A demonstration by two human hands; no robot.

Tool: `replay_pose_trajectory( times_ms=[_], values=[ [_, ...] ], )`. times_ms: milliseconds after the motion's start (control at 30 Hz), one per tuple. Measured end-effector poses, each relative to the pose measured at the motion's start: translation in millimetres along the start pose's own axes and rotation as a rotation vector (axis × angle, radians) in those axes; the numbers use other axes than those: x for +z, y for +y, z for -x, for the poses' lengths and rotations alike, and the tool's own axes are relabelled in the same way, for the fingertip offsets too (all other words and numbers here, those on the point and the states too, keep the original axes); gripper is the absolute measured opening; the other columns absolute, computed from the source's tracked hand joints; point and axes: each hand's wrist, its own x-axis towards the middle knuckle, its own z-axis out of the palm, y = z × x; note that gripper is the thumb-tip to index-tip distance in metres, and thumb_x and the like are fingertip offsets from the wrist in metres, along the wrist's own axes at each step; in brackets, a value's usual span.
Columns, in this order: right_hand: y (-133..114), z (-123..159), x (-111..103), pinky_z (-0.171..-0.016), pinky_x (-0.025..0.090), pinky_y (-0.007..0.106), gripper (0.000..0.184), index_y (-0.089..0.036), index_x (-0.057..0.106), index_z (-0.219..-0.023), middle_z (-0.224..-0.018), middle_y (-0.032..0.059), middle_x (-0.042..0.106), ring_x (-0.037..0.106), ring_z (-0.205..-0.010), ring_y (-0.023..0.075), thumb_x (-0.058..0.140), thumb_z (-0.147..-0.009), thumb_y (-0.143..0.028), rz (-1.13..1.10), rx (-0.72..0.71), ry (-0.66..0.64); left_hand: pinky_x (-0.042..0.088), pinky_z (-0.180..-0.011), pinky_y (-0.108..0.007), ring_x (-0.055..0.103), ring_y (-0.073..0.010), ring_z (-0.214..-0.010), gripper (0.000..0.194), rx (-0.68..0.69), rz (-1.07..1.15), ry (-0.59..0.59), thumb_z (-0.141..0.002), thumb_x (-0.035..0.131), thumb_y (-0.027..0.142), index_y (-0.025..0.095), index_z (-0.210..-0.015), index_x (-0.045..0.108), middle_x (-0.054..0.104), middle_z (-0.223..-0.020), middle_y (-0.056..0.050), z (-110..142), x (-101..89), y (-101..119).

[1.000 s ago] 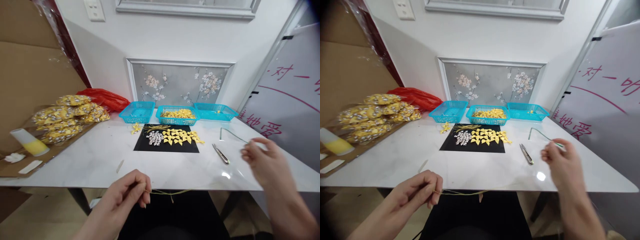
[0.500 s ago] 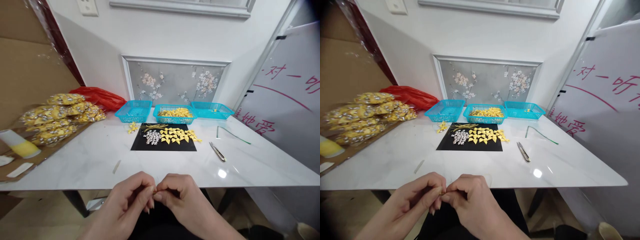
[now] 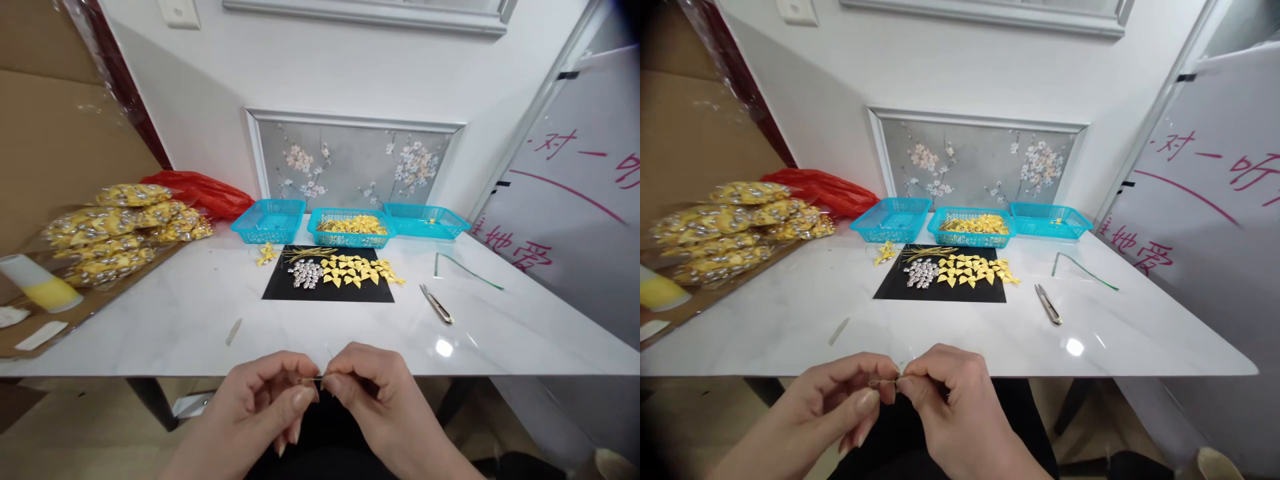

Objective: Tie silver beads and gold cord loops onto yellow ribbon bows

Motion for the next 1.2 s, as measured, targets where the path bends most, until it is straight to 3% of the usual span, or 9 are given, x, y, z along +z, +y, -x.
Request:
replay_pose_trajectory(
  times_ms=[133, 333, 467, 567, 633, 700, 1000, 1200],
  values=[
    [0, 1, -2, -0.058, 0.041, 0.023, 0.024, -0.017, 0.069, -0.073, -0.067, 0.0009, 0.062, 0.055, -0.06, 0.0117, 0.057, -0.093, -0.021, 0.065, -0.047, -0.002, 0.041, -0.047, -0.021, 0.049, -0.0121, -0.047, 0.038, 0.043, -0.144, 0.06, -0.085, 0.068, 0.052, 0.019, -0.066, 0.066, 0.052, -0.05, 0.004, -2, 2.5, 3],
    [0, 2, -5, -0.058, 0.042, 0.023, 0.026, -0.018, 0.064, -0.072, -0.068, 0.0014, 0.062, 0.057, -0.061, 0.0131, 0.052, -0.094, -0.019, 0.111, -0.063, 0.019, 0.044, -0.049, -0.022, 0.052, -0.0143, -0.052, 0.031, 0.122, -0.154, 0.155, -0.088, 0.067, 0.047, 0.021, -0.071, 0.071, 0.057, -0.054, 0.001, 0, -10.9, 1],
    [2, 2, -3, -0.057, 0.04, 0.023, 0.025, -0.019, 0.064, -0.071, -0.067, 0.0006, 0.061, 0.055, -0.06, 0.0123, 0.052, -0.093, -0.017, 0.112, -0.078, 0.023, 0.052, -0.052, -0.025, 0.06, -0.0163, -0.055, 0.023, 0.089, -0.093, 0.122, -0.076, 0.08, 0.039, 0.025, -0.094, 0.08, 0.072, -0.072, -0.003, -1, -13.5, 1],
    [4, 3, 0, -0.057, 0.039, 0.024, 0.023, -0.019, 0.065, -0.072, -0.067, 0.0002, 0.06, 0.054, -0.06, 0.0121, 0.054, -0.092, -0.018, 0.108, -0.084, 0.041, 0.049, -0.048, -0.025, 0.057, -0.0149, -0.051, 0.023, 0.068, -0.072, 0.131, -0.068, 0.083, 0.034, 0.024, -0.088, 0.081, 0.072, -0.071, -0.003, -5, -7.1, 4],
    [5, 3, 1, -0.058, 0.04, 0.024, 0.023, -0.019, 0.066, -0.073, -0.069, 0.0006, 0.062, 0.055, -0.061, 0.0124, 0.054, -0.093, -0.018, 0.11, -0.082, 0.036, 0.046, -0.048, -0.024, 0.054, -0.0143, -0.048, 0.016, 0.067, -0.129, 0.121, -0.073, 0.078, 0.036, 0.021, -0.076, 0.078, 0.065, -0.056, 0.0, -8, -2.5, 8],
    [4, 3, 1, -0.058, 0.04, 0.024, 0.023, -0.018, 0.066, -0.074, -0.07, 0.0009, 0.062, 0.055, -0.061, 0.0124, 0.054, -0.094, -0.018, 0.122, -0.08, 0.017, 0.043, -0.049, -0.024, 0.051, -0.014, -0.047, 0.023, 0.072, -0.199, 0.105, -0.079, 0.071, 0.04, 0.02, -0.067, 0.071, 0.057, -0.049, 0.002, -8, 0.4, 9],
    [5, 6, 0, -0.057, 0.039, 0.023, 0.02, -0.019, 0.063, -0.078, -0.073, -0.0003, 0.059, 0.054, -0.062, 0.0116, 0.052, -0.094, -0.014, 0.182, -0.073, -0.03, 0.035, -0.051, -0.025, 0.044, -0.0149, -0.053, 0.042, 0.198, -0.48, 0.063, -0.096, 0.047, 0.047, 0.023, -0.062, 0.049, 0.047, -0.056, 0.004, -5, -1.8, 1],
    [7, 6, -2, -0.059, 0.041, 0.023, 0.023, -0.019, 0.065, -0.082, -0.078, 0.001, 0.059, 0.056, -0.064, 0.0118, 0.049, -0.096, -0.014, 0.217, -0.067, -0.07, 0.043, -0.053, -0.025, 0.054, -0.0161, -0.054, 0.034, 0.09, -0.392, 0.005, -0.089, 0.055, 0.043, 0.021, -0.064, 0.059, 0.057, -0.055, 0.001, -7, -4.0, 9]
  ],
)
